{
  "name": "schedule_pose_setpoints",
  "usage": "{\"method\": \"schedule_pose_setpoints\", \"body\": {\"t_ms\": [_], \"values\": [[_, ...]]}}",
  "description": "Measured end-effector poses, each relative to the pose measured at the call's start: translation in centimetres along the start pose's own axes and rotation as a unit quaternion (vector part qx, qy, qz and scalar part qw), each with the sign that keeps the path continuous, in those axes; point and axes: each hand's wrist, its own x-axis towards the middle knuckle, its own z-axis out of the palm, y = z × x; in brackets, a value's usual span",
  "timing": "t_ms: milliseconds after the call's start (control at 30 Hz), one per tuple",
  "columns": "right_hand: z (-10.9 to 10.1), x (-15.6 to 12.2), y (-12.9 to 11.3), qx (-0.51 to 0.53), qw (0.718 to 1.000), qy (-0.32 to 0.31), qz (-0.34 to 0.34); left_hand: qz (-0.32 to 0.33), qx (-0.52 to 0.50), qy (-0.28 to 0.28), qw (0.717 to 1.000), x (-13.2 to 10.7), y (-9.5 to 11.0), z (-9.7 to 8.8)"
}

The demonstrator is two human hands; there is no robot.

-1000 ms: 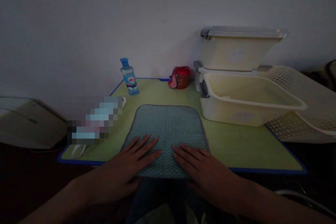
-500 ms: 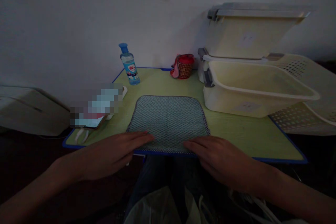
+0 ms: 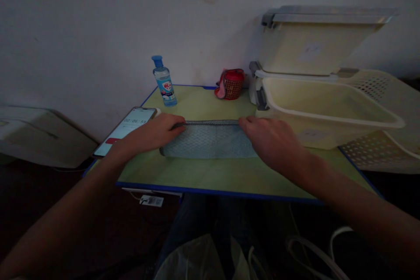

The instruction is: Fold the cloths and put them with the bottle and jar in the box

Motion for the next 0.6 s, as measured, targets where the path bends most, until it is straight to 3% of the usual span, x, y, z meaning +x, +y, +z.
{"method": "schedule_pose_setpoints", "body": {"t_ms": [233, 400, 600], "values": [[2.8, 4.9, -1.2, 0.012, 0.997, -0.058, 0.057, -0.068, 0.073, -0.012, 0.995, 4.8, -1.3, 2.4], [5.3, 6.4, 0.1, 0.022, 0.996, -0.059, 0.059, -0.112, 0.091, -0.013, 0.989, 5.9, -2.0, 3.7], [7.7, 6.2, 1.1, 0.024, 0.998, -0.031, 0.052, -0.116, 0.067, 0.005, 0.991, 6.1, -2.4, 4.9]]}}
